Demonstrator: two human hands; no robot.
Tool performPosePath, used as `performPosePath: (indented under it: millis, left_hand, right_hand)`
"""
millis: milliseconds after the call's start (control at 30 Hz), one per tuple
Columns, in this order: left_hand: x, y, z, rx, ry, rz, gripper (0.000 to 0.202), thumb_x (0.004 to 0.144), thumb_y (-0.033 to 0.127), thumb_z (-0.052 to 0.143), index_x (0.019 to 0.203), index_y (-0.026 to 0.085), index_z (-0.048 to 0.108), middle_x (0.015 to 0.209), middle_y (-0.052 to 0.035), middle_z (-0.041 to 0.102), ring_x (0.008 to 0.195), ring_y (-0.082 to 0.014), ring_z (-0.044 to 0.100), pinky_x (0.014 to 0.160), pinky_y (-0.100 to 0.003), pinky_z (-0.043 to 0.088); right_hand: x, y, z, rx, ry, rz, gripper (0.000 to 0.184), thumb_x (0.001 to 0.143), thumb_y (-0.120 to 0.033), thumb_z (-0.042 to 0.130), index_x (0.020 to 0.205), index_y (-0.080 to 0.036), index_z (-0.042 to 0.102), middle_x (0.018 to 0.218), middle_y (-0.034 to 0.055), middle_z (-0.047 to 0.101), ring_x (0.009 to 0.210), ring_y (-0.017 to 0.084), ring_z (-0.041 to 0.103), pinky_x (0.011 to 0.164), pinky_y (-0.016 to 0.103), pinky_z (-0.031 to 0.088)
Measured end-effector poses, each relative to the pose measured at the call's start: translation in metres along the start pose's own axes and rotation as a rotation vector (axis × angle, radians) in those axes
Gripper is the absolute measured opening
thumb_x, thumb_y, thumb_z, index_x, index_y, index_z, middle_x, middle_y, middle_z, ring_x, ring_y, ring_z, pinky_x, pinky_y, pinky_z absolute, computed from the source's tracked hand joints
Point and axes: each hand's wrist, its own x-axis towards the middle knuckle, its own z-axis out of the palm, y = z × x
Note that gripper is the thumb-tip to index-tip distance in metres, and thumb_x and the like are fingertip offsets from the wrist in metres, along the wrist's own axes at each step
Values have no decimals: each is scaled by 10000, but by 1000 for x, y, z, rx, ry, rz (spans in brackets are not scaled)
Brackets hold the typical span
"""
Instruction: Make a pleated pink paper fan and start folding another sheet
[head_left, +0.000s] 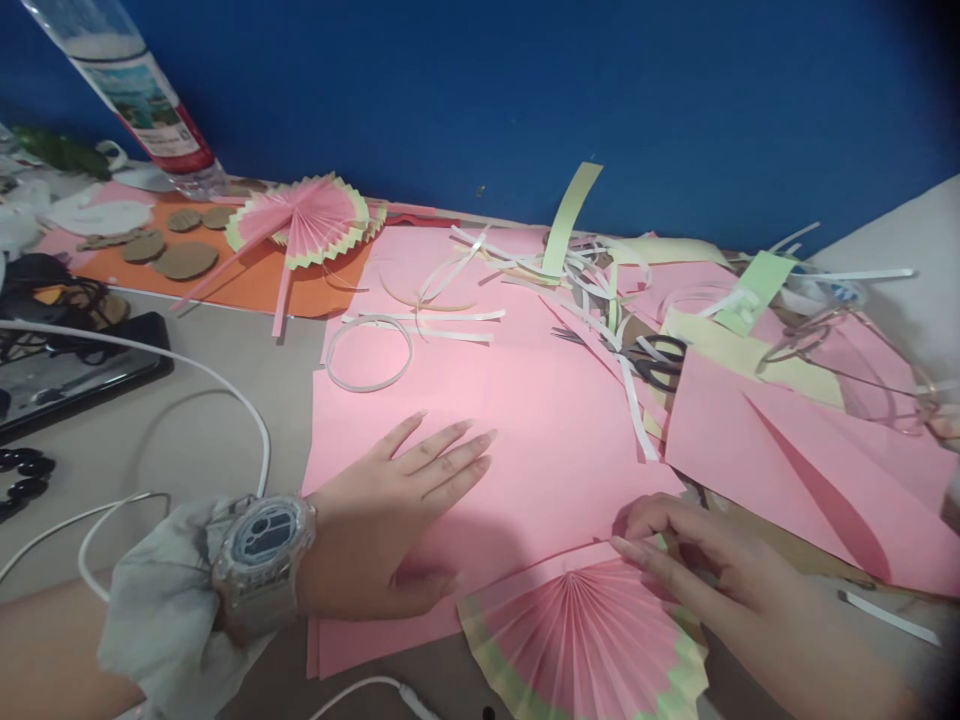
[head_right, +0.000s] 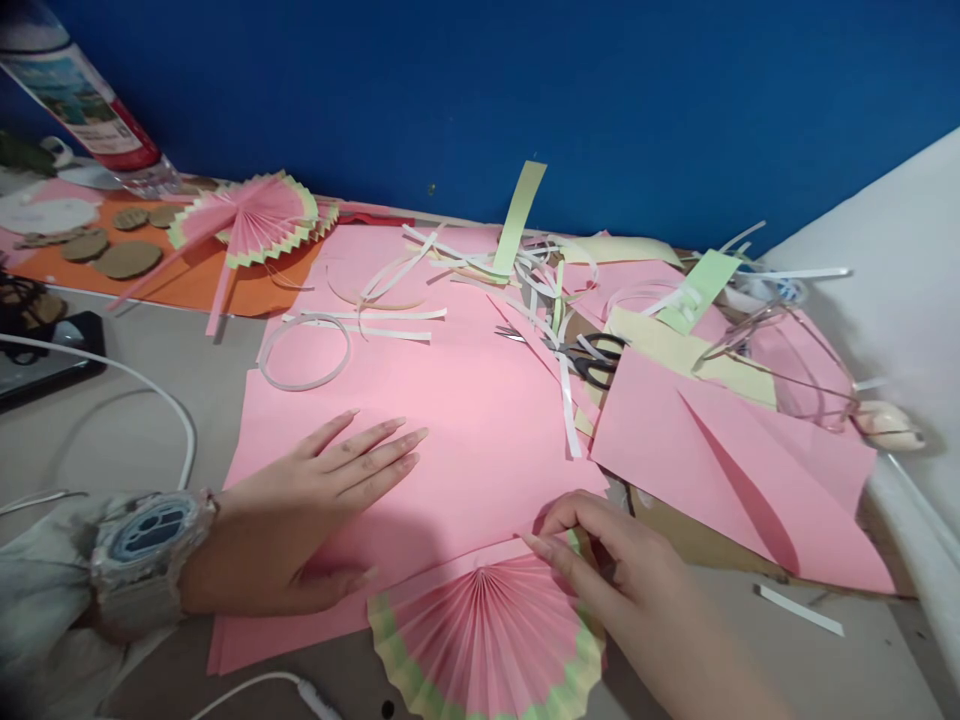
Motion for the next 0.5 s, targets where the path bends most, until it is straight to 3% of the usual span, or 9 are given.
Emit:
performPosePath:
  millis: [133, 433, 500]
  left_hand:
    - [1, 0, -1, 1, -16, -6, 782, 767, 353, 493, 1479, 125, 265, 1589, -48, 98, 1478, -234, 60, 1178, -500, 18]
    - [0, -1, 0, -16, -5, -6, 757, 780, 319, 494, 1476, 126, 268, 1590, -50, 118, 1478, -229, 62, 1178, -484, 0]
    - [0, -1, 1, -17, -1, -5, 749, 796, 330, 499, 1477, 127, 263, 1590, -52, 123, 1477, -231, 66, 1178, -481, 0]
  right_hand:
    - [0, 4, 0, 15, -83, 46, 331, 873, -542, 490, 796, -228, 562, 616, -4, 514, 529, 137, 453, 468, 248, 370]
    - [1, 2, 1, 30, -75, 18, 320, 869, -529, 504, 783, -229, 575, 615, -2, 532, 536, 138, 474, 469, 242, 387]
    - [1, 0, -1, 48, -22, -13, 330, 841, -529, 542, 727, -222, 585, 598, 0, 533, 514, 130, 469, 449, 233, 387]
